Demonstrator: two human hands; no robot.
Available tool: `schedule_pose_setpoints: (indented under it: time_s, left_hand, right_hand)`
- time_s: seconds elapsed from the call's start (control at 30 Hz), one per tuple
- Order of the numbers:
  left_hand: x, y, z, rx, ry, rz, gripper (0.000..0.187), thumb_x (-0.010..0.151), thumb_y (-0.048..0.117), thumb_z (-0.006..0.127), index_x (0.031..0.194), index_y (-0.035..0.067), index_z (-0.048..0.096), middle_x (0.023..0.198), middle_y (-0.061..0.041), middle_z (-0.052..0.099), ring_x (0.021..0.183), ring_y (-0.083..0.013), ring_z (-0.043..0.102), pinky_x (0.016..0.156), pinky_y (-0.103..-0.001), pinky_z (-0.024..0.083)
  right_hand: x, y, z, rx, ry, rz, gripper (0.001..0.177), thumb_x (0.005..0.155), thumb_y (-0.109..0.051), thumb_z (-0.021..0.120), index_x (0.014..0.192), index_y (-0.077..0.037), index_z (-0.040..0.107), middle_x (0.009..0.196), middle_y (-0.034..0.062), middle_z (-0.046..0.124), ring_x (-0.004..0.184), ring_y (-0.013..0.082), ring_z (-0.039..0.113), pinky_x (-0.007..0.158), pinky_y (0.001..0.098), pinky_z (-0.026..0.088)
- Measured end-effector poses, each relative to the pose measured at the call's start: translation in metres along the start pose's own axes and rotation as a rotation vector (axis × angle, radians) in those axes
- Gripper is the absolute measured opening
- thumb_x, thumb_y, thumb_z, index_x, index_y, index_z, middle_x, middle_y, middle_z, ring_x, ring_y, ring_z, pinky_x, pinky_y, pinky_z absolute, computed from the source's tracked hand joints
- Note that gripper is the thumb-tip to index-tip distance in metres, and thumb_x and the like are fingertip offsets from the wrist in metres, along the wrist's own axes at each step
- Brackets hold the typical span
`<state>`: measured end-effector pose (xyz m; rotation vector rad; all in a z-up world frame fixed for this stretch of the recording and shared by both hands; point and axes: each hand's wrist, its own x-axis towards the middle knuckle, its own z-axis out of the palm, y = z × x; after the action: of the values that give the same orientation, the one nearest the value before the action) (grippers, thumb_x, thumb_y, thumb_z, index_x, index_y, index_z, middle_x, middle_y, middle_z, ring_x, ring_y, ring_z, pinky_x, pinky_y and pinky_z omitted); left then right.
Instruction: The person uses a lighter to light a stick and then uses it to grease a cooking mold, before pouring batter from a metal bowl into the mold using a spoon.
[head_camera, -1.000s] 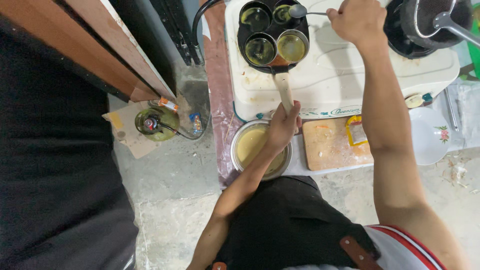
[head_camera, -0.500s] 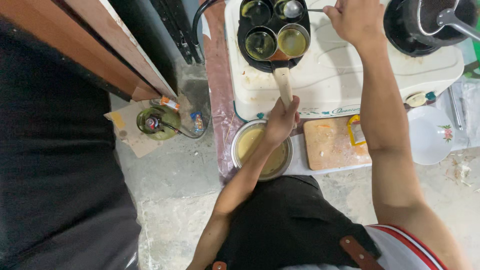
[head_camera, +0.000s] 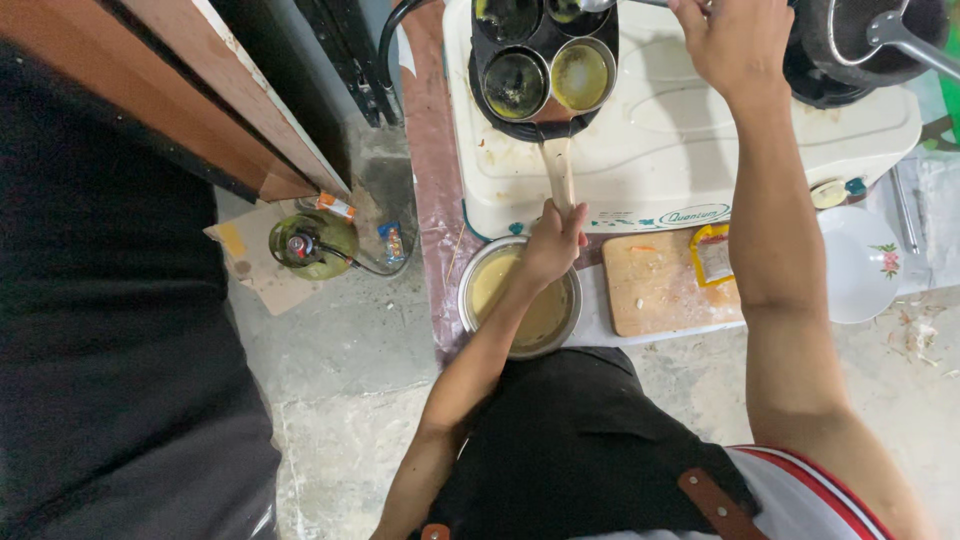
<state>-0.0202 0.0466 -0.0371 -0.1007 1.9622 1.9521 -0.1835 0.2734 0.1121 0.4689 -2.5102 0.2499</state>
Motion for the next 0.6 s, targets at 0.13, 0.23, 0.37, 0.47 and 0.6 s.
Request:
schedule_pose_setpoints:
  time_s: [0.13, 0.23, 0.37, 0.47, 0.6]
  left_hand:
    - [0.001, 0.002, -0.005, 0.036, -0.035, -0.04, 0.043, 0.101, 0.042, 0.055, 0.107, -0.001, 0.052, 0.068, -0.008, 0.069, 0.052, -0.017, 0.064, 0.05, -0.033, 0.053]
    - [-0.001, 0.007, -0.007, 0.114, -0.054, -0.036, 0.046, 0.102, 0.044, 0.054, 0.107, -0.002, 0.052, 0.068, -0.009, 0.071, 0.053, -0.0171, 0.066, 0.051, -0.032, 0.053]
    - [-0.004, 0.017, -0.01, 0.137, -0.101, -0.12, 0.046, 0.102, 0.042, 0.052, 0.11, -0.003, 0.05, 0.067, -0.01, 0.07, 0.049, -0.0194, 0.065, 0.048, -0.034, 0.054]
    - [-0.005, 0.021, -0.012, 0.1, -0.122, -0.146, 0.044, 0.103, 0.041, 0.051, 0.112, -0.003, 0.05, 0.07, -0.009, 0.071, 0.05, -0.0173, 0.066, 0.049, -0.032, 0.055]
    - [-0.005, 0.02, -0.009, 0.034, -0.111, -0.153, 0.039, 0.103, 0.037, 0.053, 0.113, -0.001, 0.05, 0.072, -0.009, 0.07, 0.052, -0.0152, 0.067, 0.045, -0.031, 0.053]
  right_hand:
    - [-0.003, 0.0, -0.006, 0.005, 0.022, -0.007, 0.009, 0.101, -0.017, 0.076, 0.097, -0.009, 0.074, 0.086, 0.0018, 0.071, 0.072, 0.0253, 0.067, 0.06, 0.0384, 0.051]
    - [-0.005, 0.0, -0.008, 0.008, -0.022, 0.04, 0.011, 0.101, -0.019, 0.076, 0.096, -0.009, 0.074, 0.084, 0.0025, 0.071, 0.07, 0.0257, 0.067, 0.059, 0.0385, 0.05]
    - [-0.007, 0.0, -0.008, -0.014, 0.031, -0.025, 0.013, 0.101, -0.019, 0.077, 0.096, -0.008, 0.073, 0.085, 0.0032, 0.07, 0.072, 0.0263, 0.067, 0.06, 0.0377, 0.051]
    - [-0.006, -0.003, -0.01, -0.012, 0.027, -0.026, 0.013, 0.102, -0.019, 0.077, 0.096, -0.008, 0.073, 0.084, 0.0038, 0.07, 0.071, 0.0263, 0.067, 0.061, 0.0375, 0.051]
    - [-0.008, -0.008, -0.014, 0.036, 0.026, -0.015, 0.014, 0.104, -0.017, 0.075, 0.095, -0.006, 0.073, 0.085, 0.0047, 0.07, 0.072, 0.0271, 0.067, 0.062, 0.0385, 0.05]
